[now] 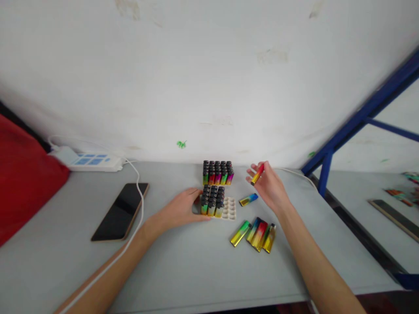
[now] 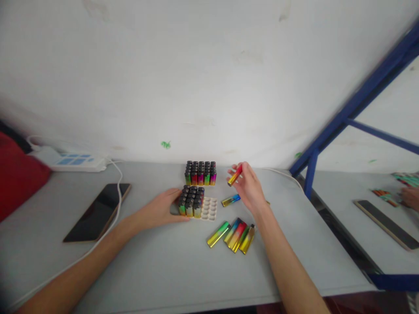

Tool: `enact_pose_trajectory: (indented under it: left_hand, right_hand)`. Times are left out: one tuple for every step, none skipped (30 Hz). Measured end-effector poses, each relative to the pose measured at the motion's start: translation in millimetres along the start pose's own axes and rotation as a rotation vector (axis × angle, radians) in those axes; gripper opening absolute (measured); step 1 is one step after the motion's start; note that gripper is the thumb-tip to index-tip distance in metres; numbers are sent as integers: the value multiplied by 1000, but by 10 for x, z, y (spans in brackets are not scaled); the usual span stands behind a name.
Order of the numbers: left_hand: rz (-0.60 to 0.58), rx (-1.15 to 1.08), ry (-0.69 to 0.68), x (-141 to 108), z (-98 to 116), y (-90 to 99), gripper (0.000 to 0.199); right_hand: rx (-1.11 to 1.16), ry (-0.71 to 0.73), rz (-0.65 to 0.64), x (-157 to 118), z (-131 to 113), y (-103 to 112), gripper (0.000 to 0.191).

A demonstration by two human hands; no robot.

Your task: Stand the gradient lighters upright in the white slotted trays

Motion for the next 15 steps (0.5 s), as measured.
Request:
enact_pose_trajectory:
  left_hand:
    - [-2, -4, 0, 0, 5, 0, 63]
    - [-4, -9, 0, 0, 9, 0, 64]
    - [-8, -11, -1, 0, 11, -3, 65]
    - [-10, -13, -1, 1, 12, -6, 66]
    - [-11, -15, -2, 2, 10, -7, 67]
    - [-9, -14, -2, 3, 7, -7, 67]
    - [-6, -10, -2, 3, 3, -5, 68]
    - [-5, -5, -1, 3, -1, -4, 68]
    - [-8, 0, 1, 3, -5, -7, 67]
    - [-13, 4, 3, 2, -9, -10, 66]
    - [-19, 7, 5, 1, -9, -14, 65]
    - [-23, 9, 5, -2, -8, -15, 64]
    - [-24, 10, 5, -4, -5, -14, 63]
    - [-21, 10, 5, -8, -2, -10, 62]
    - [-15, 11, 4, -11, 1, -4, 61]
  right_hand:
    - [14, -54, -20, -32, 112, -37, 62]
    - [16, -92, -42, -70, 196, -76, 64]
    - [7, -114, -70, -109, 254, -120, 64]
    - [-8, -128, -104, -149, 291, -171, 64]
    - [-26, -137, -141, -189, 315, -229, 64]
    - [-45, -145, -181, -229, 332, -294, 63]
    - [-66, -156, -221, -267, 349, -359, 62]
    - [-87, -172, -254, -304, 371, -417, 61]
    - [-110, -190, -277, -336, 398, -463, 61]
    - [-135, -209, -291, -363, 430, -495, 62]
    - [-164, -225, -300, -386, 466, -516, 63]
    - [-196, -236, -309, -404, 501, -530, 65]
    - [-228, -241, -320, -419, 535, -542, 67]
    - [-261, -247, -337, -433, 572, -555, 68]
    - [-292, -256, -357, -447, 615, -567, 71]
Point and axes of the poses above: each hand's wrist, its own x-axis towards the middle knuckle, its own y-axis out of the back of the hand, z = x × y, the point moved 10 cm from there along x, towards the middle knuckle, and after that the axes turned 1 degree about z, right-handed, at the moved point
